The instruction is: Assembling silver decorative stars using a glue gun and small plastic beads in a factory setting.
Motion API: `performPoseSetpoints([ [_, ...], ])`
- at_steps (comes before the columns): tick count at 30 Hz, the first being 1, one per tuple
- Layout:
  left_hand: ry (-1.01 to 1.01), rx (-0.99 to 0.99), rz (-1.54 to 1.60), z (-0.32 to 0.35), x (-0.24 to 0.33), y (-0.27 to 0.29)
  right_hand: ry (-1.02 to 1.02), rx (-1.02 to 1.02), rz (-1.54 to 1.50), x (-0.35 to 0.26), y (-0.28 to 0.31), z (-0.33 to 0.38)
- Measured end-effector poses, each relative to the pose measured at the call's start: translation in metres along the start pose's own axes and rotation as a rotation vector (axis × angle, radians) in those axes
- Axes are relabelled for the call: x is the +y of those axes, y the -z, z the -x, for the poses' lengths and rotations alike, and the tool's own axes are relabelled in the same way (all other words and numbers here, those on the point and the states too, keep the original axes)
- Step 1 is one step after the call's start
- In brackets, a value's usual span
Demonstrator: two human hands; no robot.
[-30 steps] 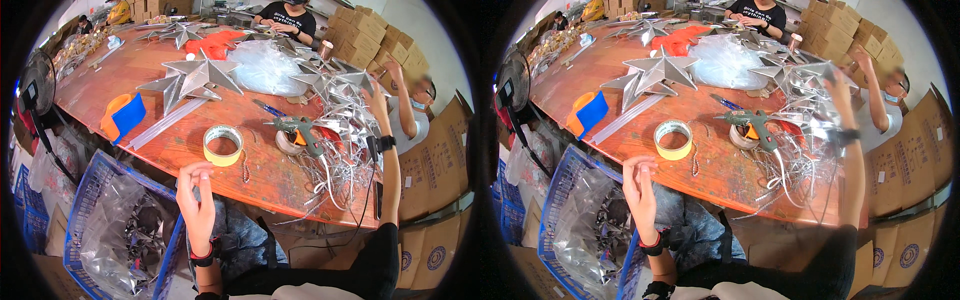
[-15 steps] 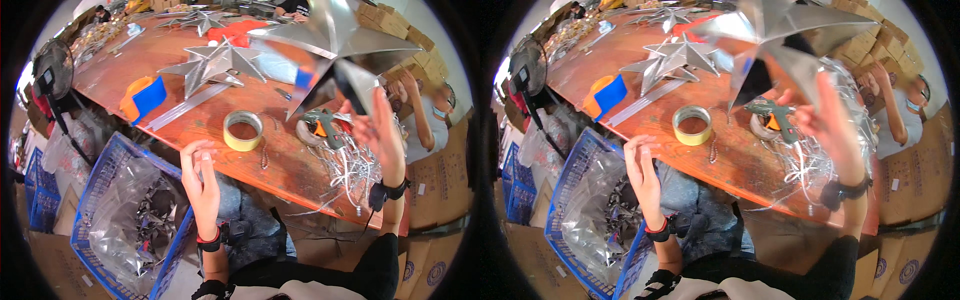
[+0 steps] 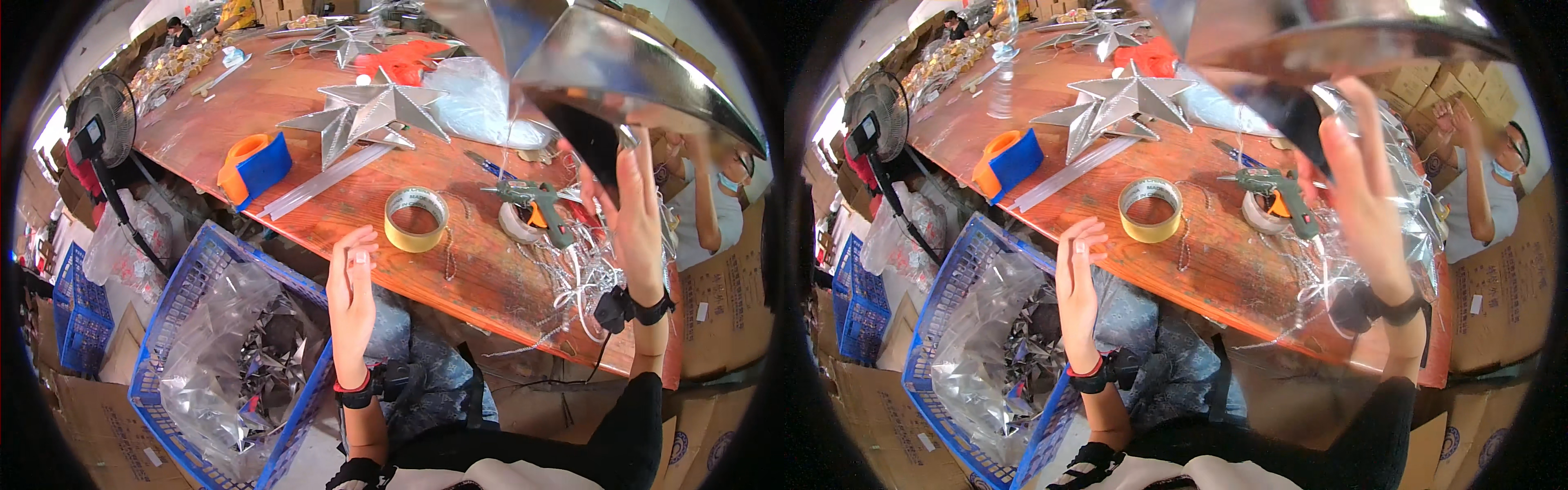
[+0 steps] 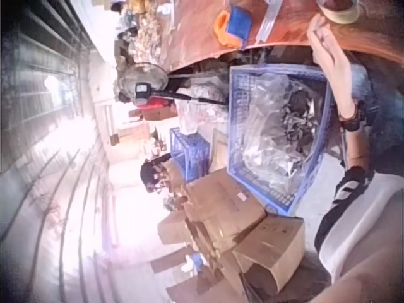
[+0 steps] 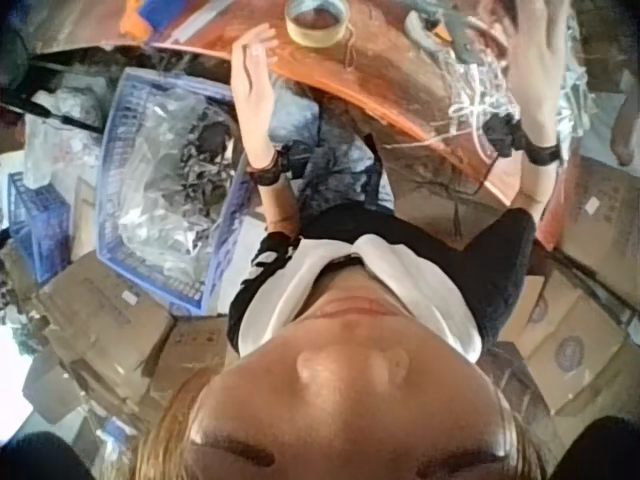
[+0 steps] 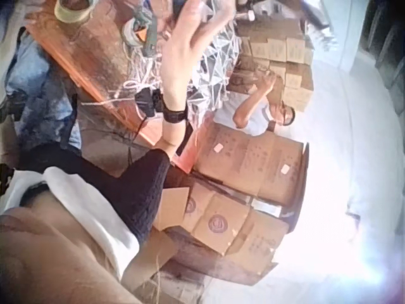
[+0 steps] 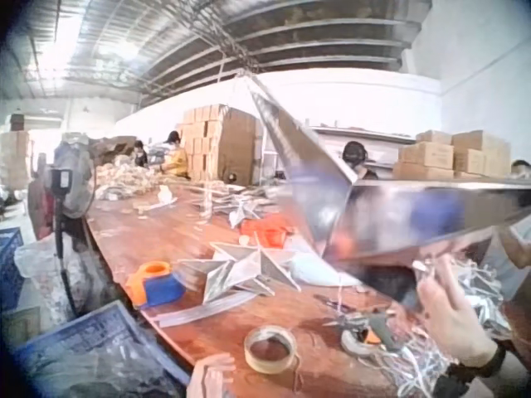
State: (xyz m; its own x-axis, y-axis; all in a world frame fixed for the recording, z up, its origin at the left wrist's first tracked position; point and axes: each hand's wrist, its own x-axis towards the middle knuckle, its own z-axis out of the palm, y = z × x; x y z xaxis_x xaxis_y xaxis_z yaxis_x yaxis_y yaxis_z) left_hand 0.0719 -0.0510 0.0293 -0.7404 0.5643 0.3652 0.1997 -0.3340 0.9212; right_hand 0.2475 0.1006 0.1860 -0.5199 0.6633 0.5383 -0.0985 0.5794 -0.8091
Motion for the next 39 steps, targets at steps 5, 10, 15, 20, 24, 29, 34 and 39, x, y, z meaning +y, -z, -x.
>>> performPoseSetpoints([
  [5,0.007,0.015,0.035,0.0,0.001,0.004,0.198,0.08,0.152,-0.011,0.021,-0.024],
  [10,-0.013,0.062,0.045,-0.001,-0.001,0.006,0.212,0.128,0.044,-0.021,0.032,-0.034],
  [15,0.002,0.106,0.028,-0.001,-0.002,0.011,-0.01,-0.005,-0.177,-0.034,0.018,-0.019],
  [20,-0.019,-0.002,0.129,0.004,0.004,0.018,-0.562,-0.423,-0.569,0.001,0.004,0.0],
  [24,0.17,-0.389,0.596,0.018,0.013,0.033,-0.764,-0.537,-0.597,0.029,-0.034,0.015],
  [29,0.236,-0.481,0.411,0.013,0.013,0.033,-0.833,-0.587,-0.548,0.061,-0.049,0.016],
  [34,0.319,-0.373,0.407,0.01,0.015,0.018,-0.776,-0.707,-0.369,0.08,-0.041,0.007],
  [39,0.373,-0.367,0.475,0.01,0.014,0.014,-0.103,-0.447,0.256,0.086,-0.012,0.01],
])
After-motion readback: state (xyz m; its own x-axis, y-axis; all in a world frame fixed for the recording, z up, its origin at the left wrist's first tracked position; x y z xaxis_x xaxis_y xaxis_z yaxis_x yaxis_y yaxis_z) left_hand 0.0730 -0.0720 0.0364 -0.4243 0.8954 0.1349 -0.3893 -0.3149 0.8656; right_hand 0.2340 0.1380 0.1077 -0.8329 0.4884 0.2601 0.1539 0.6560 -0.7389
